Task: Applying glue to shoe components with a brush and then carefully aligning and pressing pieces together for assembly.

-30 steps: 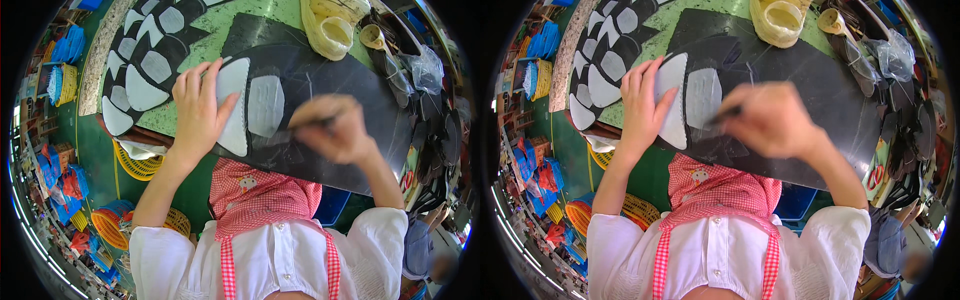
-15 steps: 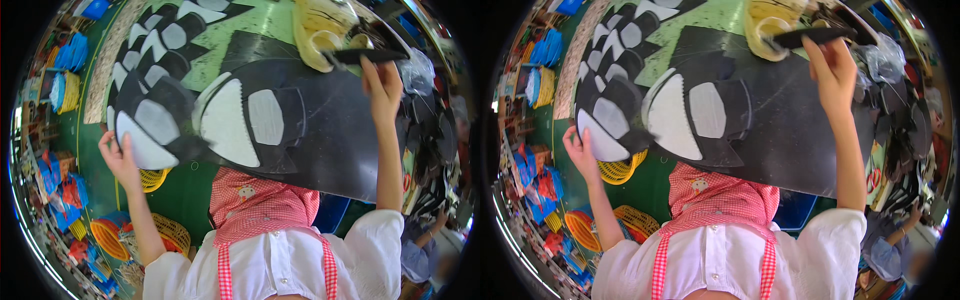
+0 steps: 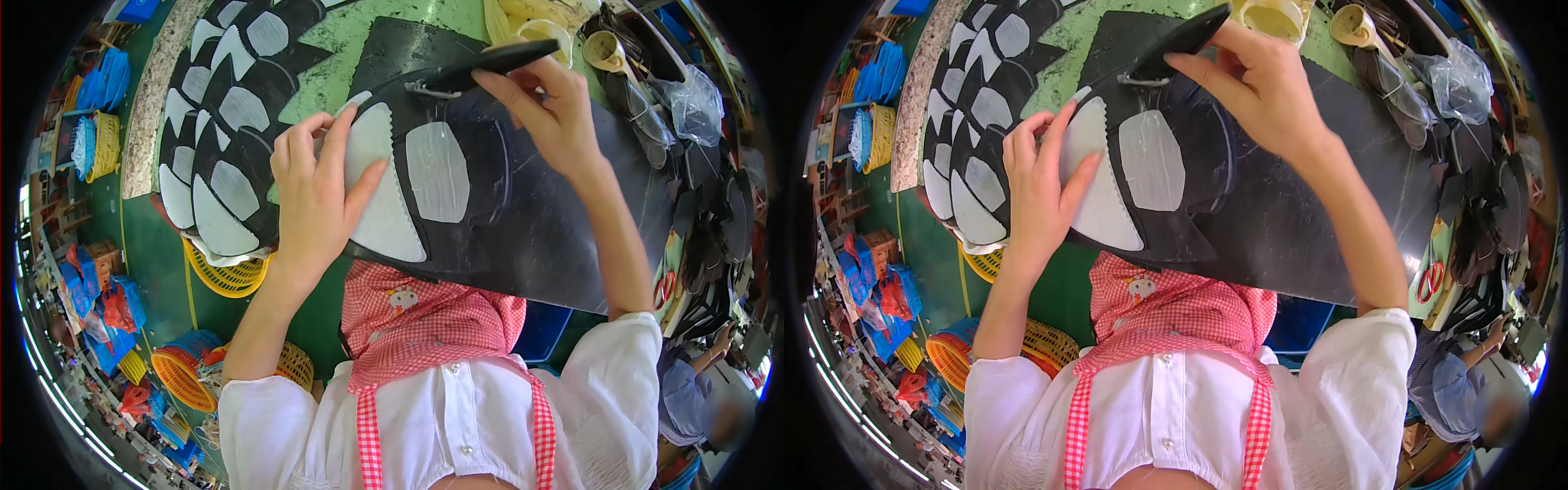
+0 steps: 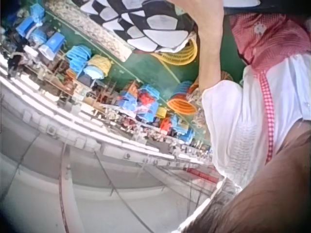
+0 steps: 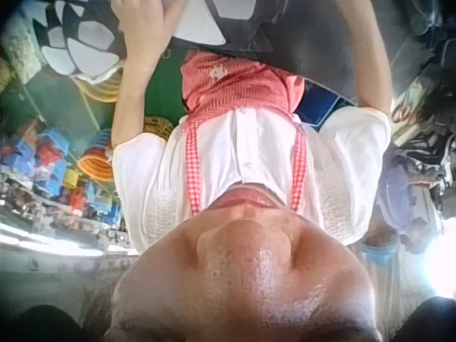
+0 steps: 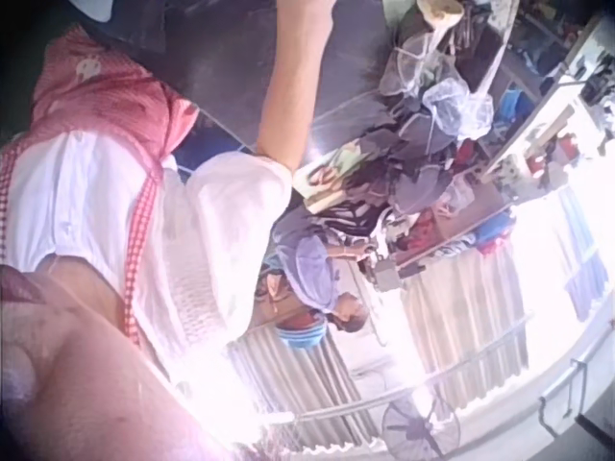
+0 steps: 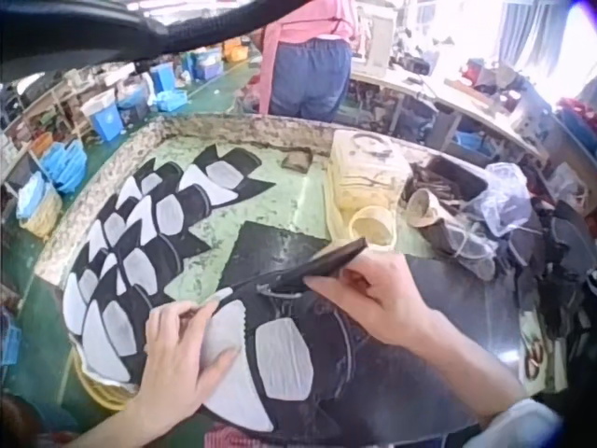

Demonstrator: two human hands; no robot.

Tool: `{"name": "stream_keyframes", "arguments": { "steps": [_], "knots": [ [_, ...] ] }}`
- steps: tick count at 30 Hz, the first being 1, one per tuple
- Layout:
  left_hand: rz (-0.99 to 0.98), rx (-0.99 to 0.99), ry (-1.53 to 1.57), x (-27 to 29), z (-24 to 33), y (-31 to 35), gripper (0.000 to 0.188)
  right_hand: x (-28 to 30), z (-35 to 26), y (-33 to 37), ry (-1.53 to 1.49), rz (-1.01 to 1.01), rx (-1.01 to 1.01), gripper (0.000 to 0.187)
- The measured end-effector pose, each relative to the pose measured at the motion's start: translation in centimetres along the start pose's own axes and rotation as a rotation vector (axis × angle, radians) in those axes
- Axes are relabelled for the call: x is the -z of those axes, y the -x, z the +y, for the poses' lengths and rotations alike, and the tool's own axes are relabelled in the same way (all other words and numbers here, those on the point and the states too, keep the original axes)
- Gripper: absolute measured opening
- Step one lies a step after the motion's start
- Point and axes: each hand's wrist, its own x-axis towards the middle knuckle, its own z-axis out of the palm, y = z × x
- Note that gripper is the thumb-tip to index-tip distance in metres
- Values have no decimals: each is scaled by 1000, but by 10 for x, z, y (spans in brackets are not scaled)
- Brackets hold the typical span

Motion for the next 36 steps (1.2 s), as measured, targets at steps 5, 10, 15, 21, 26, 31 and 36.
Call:
{"name": "stream_keyframes", "arguments": {
  "steps": [5,10,15,21,26,31,36],
  "knots": [
    [14,7,-38,-3,0,2,56,7,-14,46,-273,-557,260,15],
    [57,13,-43,-4,-1,-3,56,23,9,59,-190,-186,-20,20],
    [-4,84,105,3,-6,-7,49,37,-2,76,-284,-320,1,13],
    [-96,125,329,14,-1,-18,43,48,8,77,-686,121,-294,8],
    [-57,220,662,5,-7,-14,49,63,27,67,-522,254,-366,10],
    [21,-22,127,19,2,-23,55,66,24,45,-385,300,-293,10],
    [-155,72,120,24,9,-25,50,61,60,10,397,367,43,16]
  ]
}}
